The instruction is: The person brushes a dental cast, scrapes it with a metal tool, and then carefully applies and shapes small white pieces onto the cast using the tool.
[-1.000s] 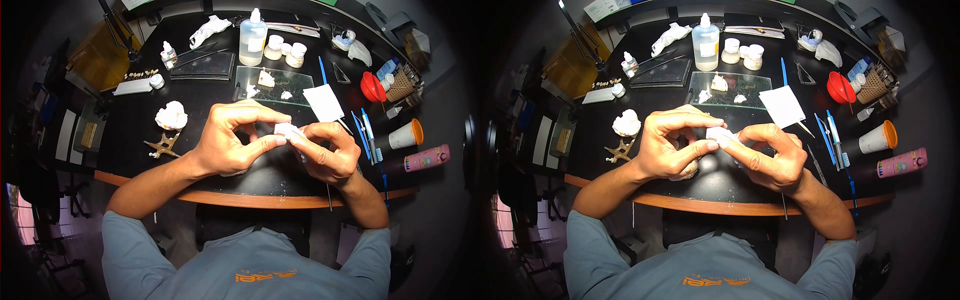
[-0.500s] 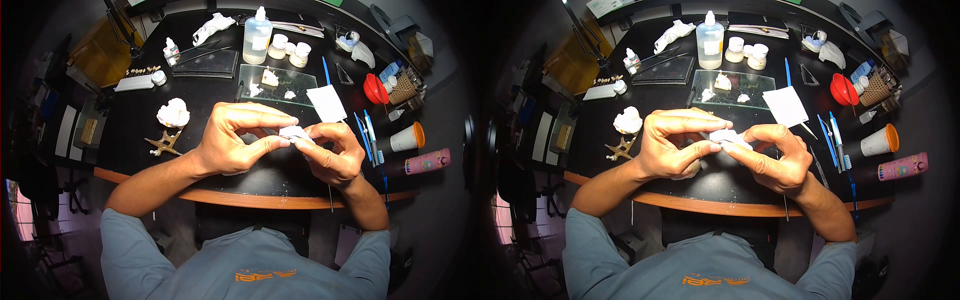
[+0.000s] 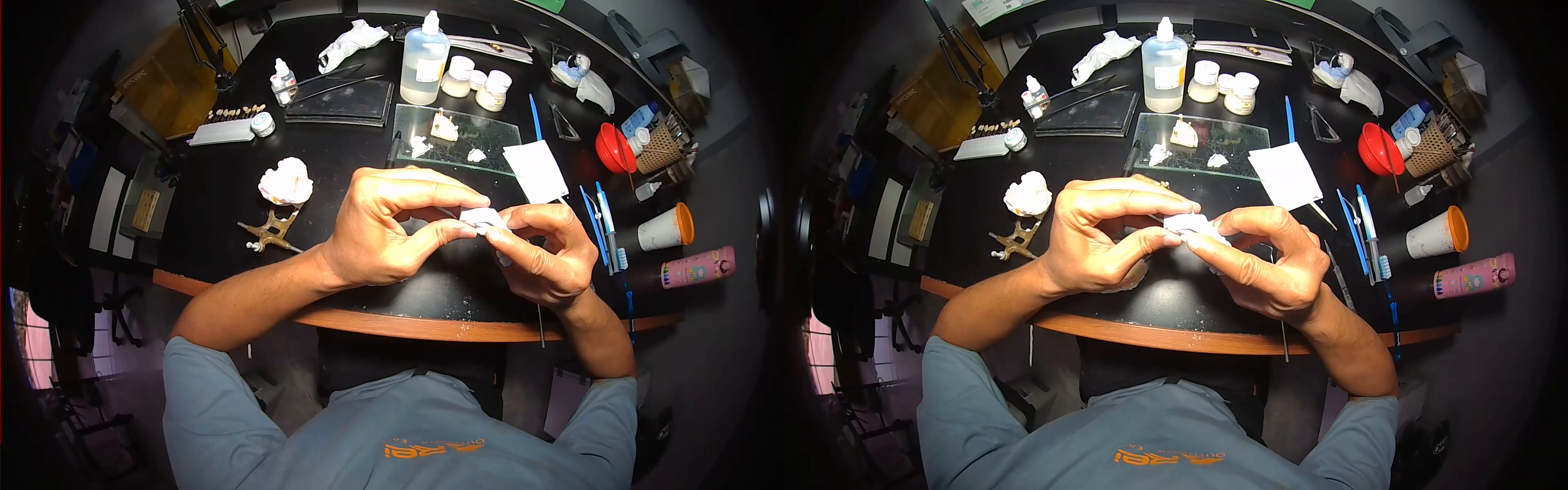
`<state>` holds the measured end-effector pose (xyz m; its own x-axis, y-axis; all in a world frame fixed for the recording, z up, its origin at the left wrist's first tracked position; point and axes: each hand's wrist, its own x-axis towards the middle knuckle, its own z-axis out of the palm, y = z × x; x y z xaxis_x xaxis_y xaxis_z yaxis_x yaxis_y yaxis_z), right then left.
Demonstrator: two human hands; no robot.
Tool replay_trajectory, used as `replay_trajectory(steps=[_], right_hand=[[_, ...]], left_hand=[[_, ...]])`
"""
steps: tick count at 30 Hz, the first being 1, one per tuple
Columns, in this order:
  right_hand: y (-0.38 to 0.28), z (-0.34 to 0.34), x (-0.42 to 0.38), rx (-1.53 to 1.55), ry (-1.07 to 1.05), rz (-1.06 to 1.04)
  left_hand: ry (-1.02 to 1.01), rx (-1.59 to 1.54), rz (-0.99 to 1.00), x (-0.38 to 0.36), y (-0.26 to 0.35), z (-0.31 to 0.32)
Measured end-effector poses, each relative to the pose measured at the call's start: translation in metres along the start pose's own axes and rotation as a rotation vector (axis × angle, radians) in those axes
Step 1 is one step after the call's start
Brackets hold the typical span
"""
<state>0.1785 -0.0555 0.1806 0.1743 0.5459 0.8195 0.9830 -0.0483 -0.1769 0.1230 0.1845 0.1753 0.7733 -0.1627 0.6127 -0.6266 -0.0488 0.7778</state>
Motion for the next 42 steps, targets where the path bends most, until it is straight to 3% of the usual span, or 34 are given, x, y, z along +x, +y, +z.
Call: replay_trajectory(steps=[15, 42], right_hand=[[0.000, -0.002, 0.005, 0.074, 0.006, 0.144], [0.001, -0.005, 0.011, 0.127, -0.021, 0.153]], left_hand=[[-0.057, -0.002, -0.059, -0.002, -0.004, -0.001], [-0.021, 0.030, -0.059, -0.001, -0.001, 0.003]])
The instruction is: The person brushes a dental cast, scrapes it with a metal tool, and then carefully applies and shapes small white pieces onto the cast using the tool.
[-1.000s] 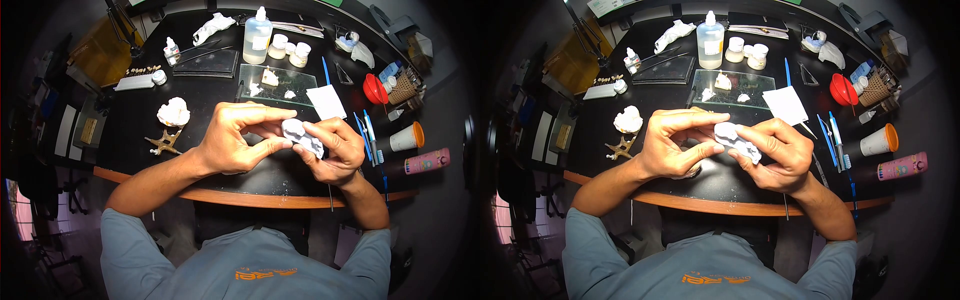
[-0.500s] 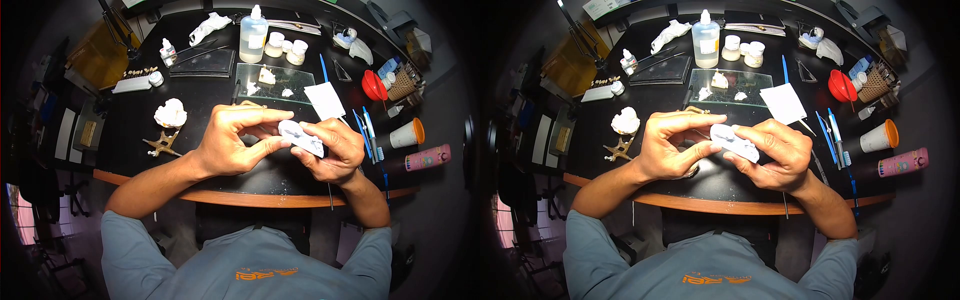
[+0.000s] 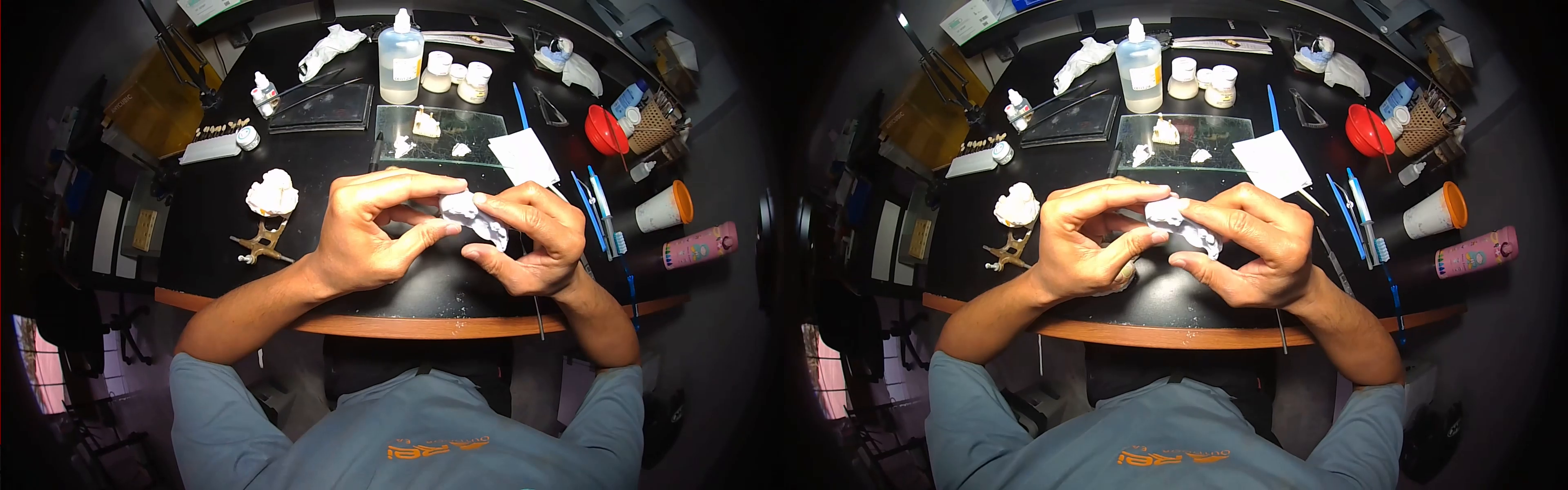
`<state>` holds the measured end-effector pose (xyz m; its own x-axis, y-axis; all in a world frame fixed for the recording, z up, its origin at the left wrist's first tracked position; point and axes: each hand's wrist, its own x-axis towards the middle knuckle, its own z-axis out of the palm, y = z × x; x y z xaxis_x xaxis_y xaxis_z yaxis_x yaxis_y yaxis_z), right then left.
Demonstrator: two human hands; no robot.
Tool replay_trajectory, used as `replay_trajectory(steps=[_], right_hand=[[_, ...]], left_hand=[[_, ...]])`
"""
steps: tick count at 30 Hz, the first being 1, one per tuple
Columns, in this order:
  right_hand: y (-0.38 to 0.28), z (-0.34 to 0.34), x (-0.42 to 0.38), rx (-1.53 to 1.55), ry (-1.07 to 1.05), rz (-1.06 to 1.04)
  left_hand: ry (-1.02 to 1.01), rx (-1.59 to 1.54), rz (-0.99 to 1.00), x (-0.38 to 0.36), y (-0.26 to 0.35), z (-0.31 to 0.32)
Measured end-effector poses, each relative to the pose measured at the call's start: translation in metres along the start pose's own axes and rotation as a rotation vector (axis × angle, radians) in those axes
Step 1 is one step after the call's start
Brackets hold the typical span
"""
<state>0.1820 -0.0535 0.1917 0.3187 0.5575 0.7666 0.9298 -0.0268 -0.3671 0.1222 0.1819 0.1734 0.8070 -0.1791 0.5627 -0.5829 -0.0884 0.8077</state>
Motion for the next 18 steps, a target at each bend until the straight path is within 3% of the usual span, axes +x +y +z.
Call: replay_trajectory(steps=[18], right_hand=[[0.0022, 0.0040, -0.0017, -0.001, 0.051, -0.089]], left_hand=[[0.003, -0.031, 0.130, -0.0024, -0.0082, -0.0018]])
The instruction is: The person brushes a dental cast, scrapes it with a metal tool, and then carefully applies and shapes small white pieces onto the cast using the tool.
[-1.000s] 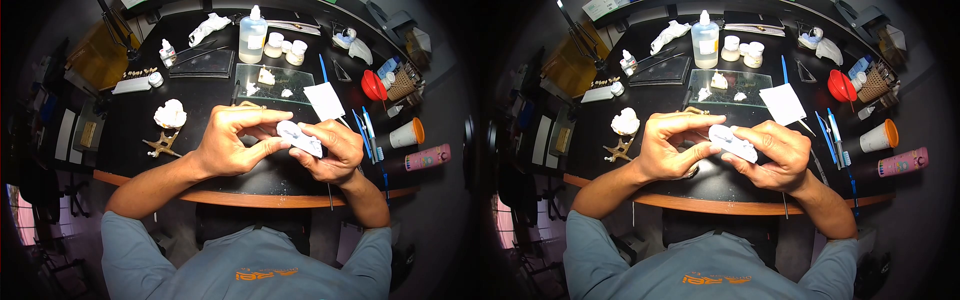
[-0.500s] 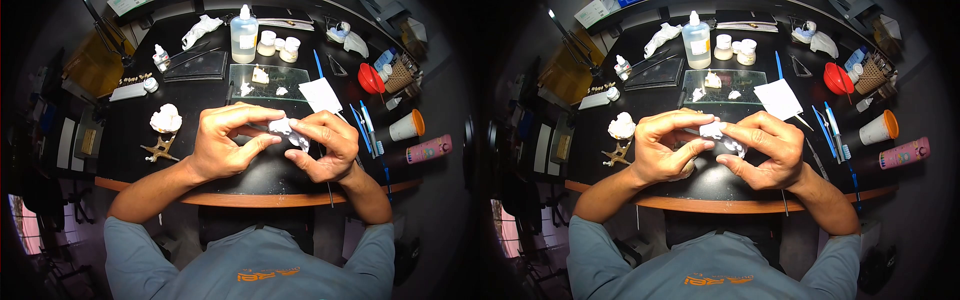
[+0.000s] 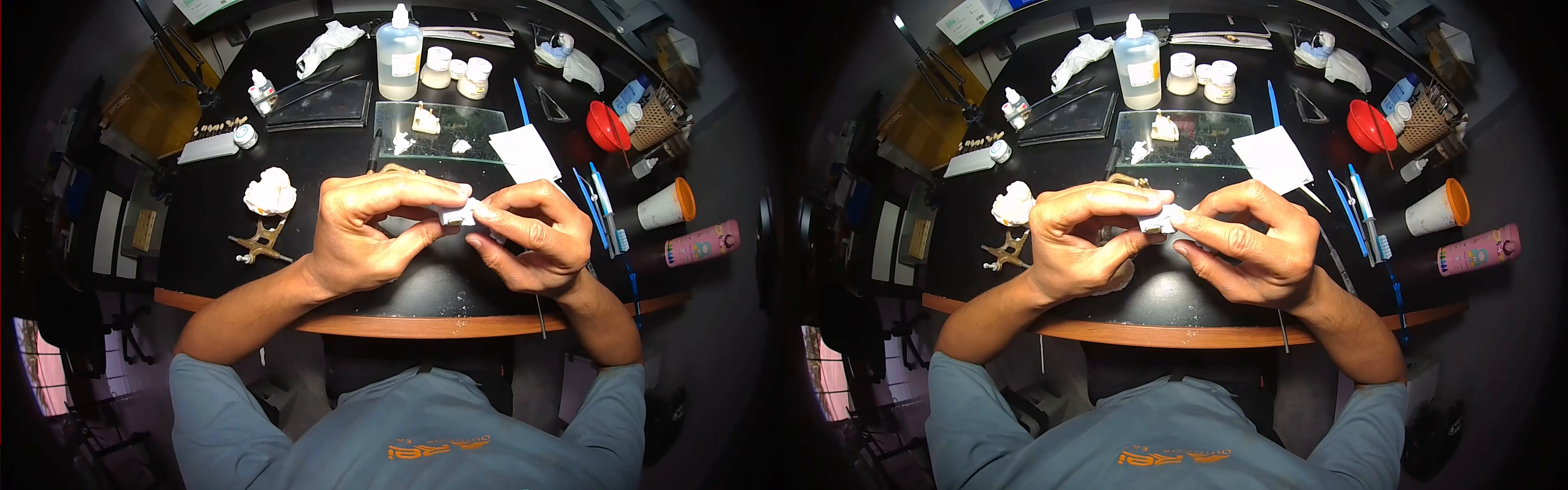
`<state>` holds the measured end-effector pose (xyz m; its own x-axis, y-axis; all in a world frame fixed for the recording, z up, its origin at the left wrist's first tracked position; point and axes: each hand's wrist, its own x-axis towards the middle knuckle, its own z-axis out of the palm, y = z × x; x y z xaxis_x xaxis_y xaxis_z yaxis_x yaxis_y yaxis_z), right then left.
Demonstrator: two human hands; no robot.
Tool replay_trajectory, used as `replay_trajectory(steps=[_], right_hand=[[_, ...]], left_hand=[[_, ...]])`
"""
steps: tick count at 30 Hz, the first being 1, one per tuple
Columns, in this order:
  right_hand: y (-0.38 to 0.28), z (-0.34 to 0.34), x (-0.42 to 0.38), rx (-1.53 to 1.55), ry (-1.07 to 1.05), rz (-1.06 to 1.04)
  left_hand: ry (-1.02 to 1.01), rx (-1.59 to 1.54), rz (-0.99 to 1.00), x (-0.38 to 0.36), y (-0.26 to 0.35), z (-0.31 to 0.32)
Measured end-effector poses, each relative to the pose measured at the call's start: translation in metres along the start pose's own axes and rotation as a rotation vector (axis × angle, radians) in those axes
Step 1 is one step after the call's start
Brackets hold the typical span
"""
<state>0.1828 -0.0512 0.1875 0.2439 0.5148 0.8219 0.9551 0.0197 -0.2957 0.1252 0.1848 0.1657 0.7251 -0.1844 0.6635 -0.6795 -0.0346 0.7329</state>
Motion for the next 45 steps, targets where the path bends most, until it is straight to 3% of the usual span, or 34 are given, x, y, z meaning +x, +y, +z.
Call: replay_trajectory(steps=[16, 22, 25, 33, 45], right_hand=[[-0.001, 0.000, -0.003, 0.017, 0.013, 0.095], [-0.005, -0.001, 0.001, 0.001, 0.010, 0.202], [-0.002, 0.006, -0.003, 0.084, 0.102, 0.212], [0.000, 0.008, -0.006, 0.153, 0.075, 0.132], [0.002, 0.006, -0.004, 0.077, -0.010, 0.047]], left_hand=[[-0.067, 0.090, -0.045, 0.001, 0.007, 0.001], [0.004, 0.015, -0.221, 0.000, 0.008, 0.008], [-0.003, 0.153, -0.083, 0.000, 0.004, 0.009], [-0.073, 0.408, 0.175, 0.005, 0.003, 0.003], [-0.076, 0.438, 0.250, 0.005, -0.003, 0.004]])
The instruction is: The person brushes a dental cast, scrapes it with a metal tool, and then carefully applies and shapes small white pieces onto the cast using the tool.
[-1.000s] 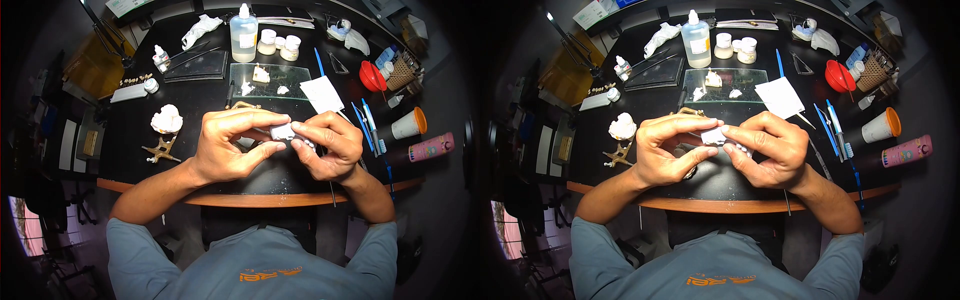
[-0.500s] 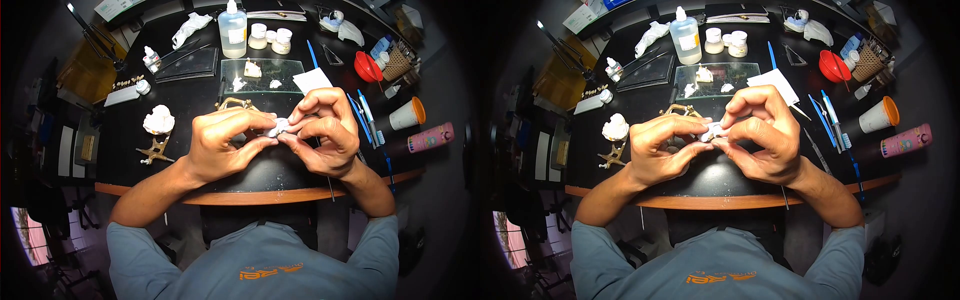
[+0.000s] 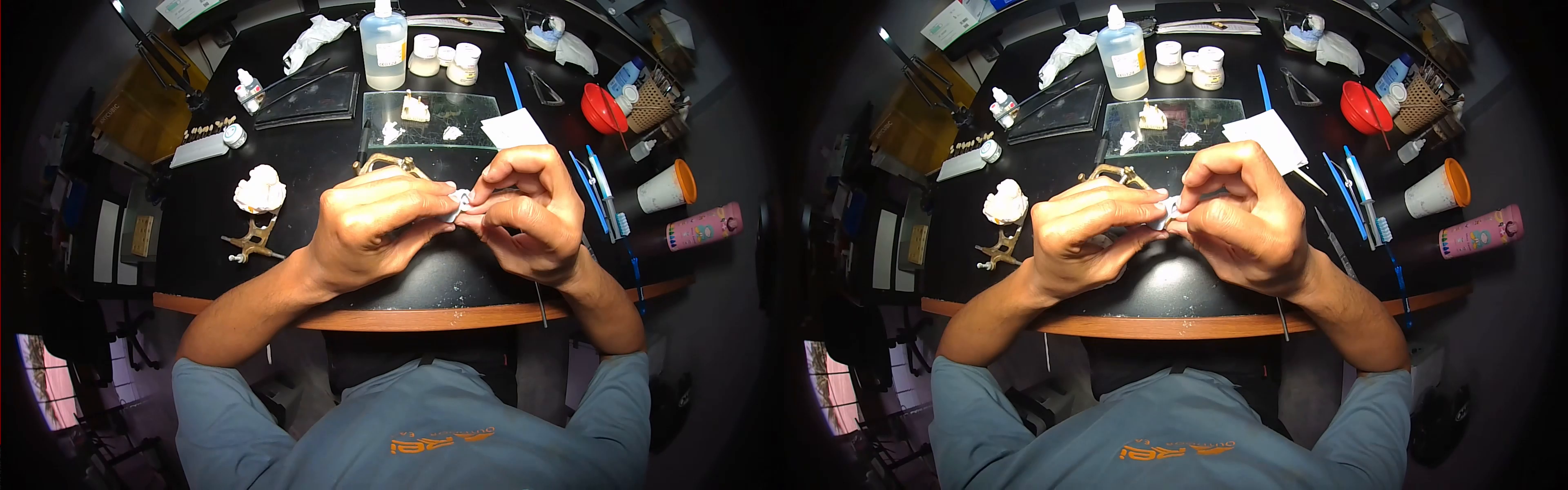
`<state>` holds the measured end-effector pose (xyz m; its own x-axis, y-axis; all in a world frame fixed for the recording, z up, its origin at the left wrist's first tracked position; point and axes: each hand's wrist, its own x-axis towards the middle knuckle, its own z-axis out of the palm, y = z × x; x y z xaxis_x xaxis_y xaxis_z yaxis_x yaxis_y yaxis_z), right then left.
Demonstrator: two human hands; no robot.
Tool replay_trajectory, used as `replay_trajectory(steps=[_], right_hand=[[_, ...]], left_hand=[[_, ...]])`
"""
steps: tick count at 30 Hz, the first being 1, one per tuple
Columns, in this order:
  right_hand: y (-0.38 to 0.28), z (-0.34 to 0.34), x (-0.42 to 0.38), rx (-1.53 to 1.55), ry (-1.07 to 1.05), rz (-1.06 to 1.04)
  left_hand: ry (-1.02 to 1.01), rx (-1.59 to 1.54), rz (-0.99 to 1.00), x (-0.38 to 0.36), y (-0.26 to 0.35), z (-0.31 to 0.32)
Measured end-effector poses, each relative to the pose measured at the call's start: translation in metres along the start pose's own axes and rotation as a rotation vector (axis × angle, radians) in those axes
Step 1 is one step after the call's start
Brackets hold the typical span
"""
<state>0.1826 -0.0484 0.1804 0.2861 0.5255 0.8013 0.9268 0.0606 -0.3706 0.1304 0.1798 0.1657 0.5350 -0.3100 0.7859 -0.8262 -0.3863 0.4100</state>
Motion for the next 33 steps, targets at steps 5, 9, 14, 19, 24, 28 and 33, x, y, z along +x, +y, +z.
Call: replay_trajectory(steps=[5, 9, 14, 19, 24, 28, 33], right_hand=[[-0.001, 0.000, -0.001, -0.079, -0.028, -0.081], [-0.002, -0.002, 0.001, -0.055, -0.046, -0.048], [0.000, -0.003, 0.003, -0.024, -0.058, -0.038], [0.004, -0.006, 0.001, 0.074, -0.094, 0.052], [0.009, -0.010, -0.002, 0.226, -0.116, 0.209], [0.007, -0.006, -0.003, 0.497, -0.050, 0.436], [0.006, -0.006, -0.004, 0.338, -0.038, 0.385]], left_hand=[[0.011, 0.070, 0.063, -0.002, 0.001, 0.002], [0.010, 0.086, 0.086, -0.002, -0.001, 0.003], [0.005, 0.070, 0.075, 0.000, 0.000, 0.003], [-0.016, 0.064, 0.073, 0.001, 0.000, 0.002], [-0.037, 0.036, 0.060, 0.001, 0.001, 0.001], [-0.030, 0.036, 0.046, 0.001, 0.001, 0.003], [-0.030, -0.001, -0.044, 0.003, 0.004, 0.000]])
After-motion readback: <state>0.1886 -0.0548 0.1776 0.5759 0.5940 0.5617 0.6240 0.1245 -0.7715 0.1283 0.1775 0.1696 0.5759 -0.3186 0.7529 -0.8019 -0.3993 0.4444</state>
